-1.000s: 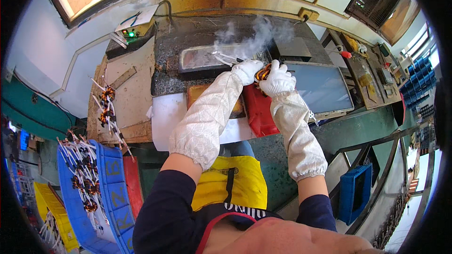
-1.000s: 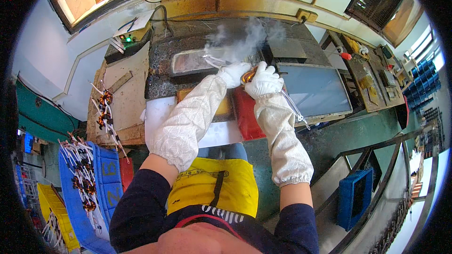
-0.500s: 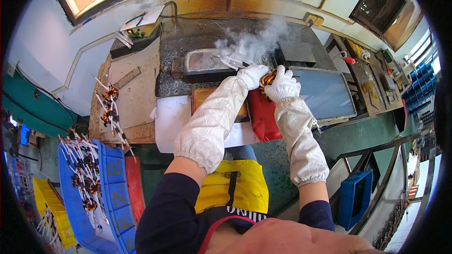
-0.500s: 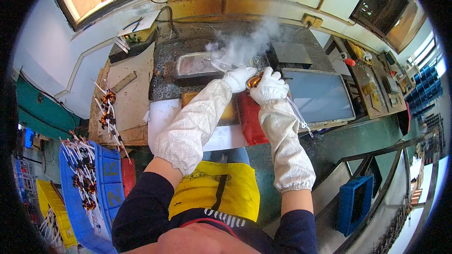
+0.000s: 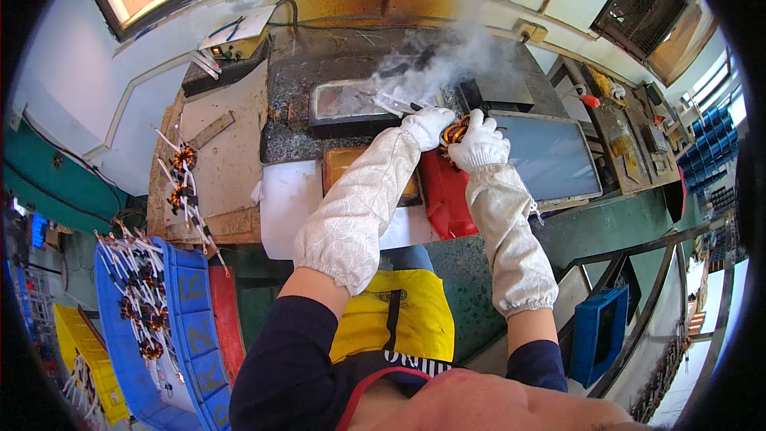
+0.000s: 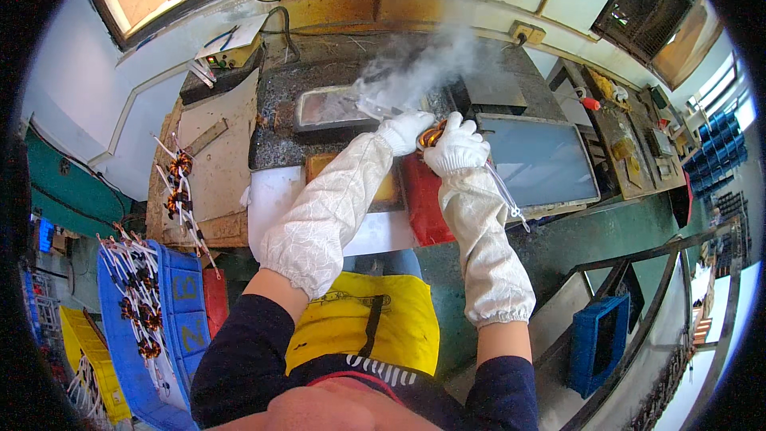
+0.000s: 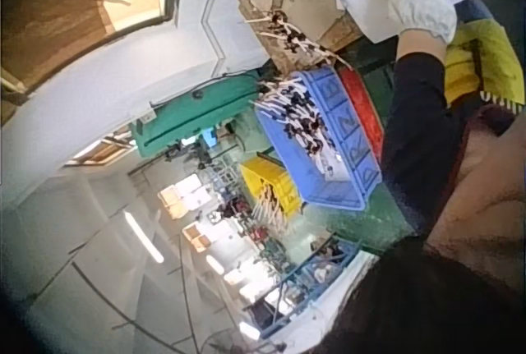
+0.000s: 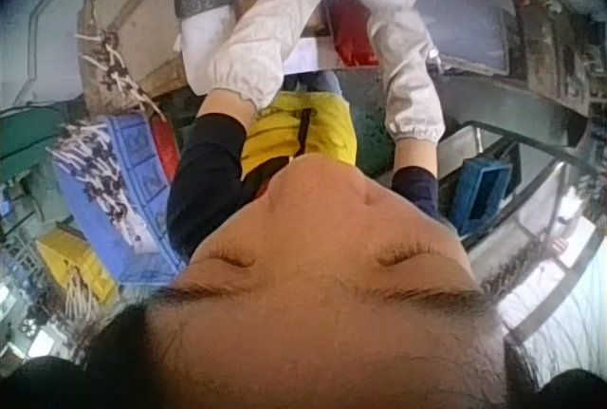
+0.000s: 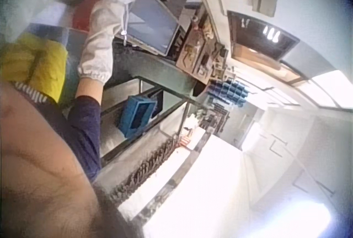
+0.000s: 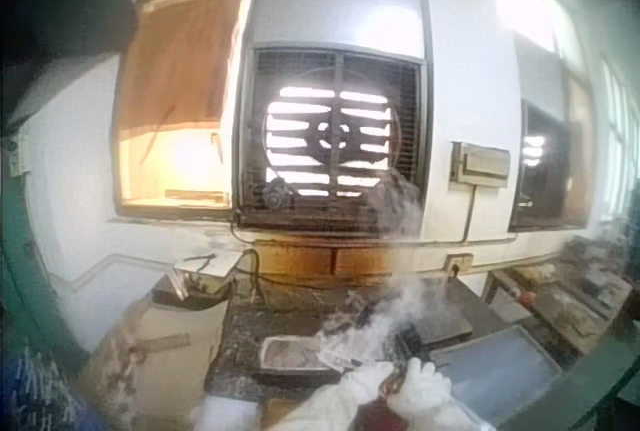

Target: Soldering electrical motor components by dipping them into flux and a solder pot.

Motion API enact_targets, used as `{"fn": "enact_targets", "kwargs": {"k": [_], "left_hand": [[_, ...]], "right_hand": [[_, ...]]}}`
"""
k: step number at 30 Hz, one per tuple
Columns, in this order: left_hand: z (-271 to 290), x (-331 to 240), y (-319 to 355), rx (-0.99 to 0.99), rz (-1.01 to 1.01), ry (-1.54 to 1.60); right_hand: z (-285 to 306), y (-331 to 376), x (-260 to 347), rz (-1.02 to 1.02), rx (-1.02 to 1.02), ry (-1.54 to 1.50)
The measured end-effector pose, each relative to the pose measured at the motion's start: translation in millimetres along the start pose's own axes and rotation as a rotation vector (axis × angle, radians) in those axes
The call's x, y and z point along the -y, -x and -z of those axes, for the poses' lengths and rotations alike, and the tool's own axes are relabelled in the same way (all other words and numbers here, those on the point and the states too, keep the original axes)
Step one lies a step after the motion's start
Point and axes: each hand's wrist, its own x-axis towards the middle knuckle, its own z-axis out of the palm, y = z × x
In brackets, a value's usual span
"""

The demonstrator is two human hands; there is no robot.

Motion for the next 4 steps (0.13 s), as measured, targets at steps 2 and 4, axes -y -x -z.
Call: {"fn": "enact_targets", "kwargs": {"k": [2,4], "left_hand": [[-0.3,-0.1,0.3,0.001,0.014,0.006],[-0.9,0.6,-0.7,0.003,0.030,0.019]], "right_hand": [[-0.7,-0.1,-0.3,-0.007,0.020,0.006],[-1.3,-0.3,-0.7,-0.004,0.020,0.001]]}}
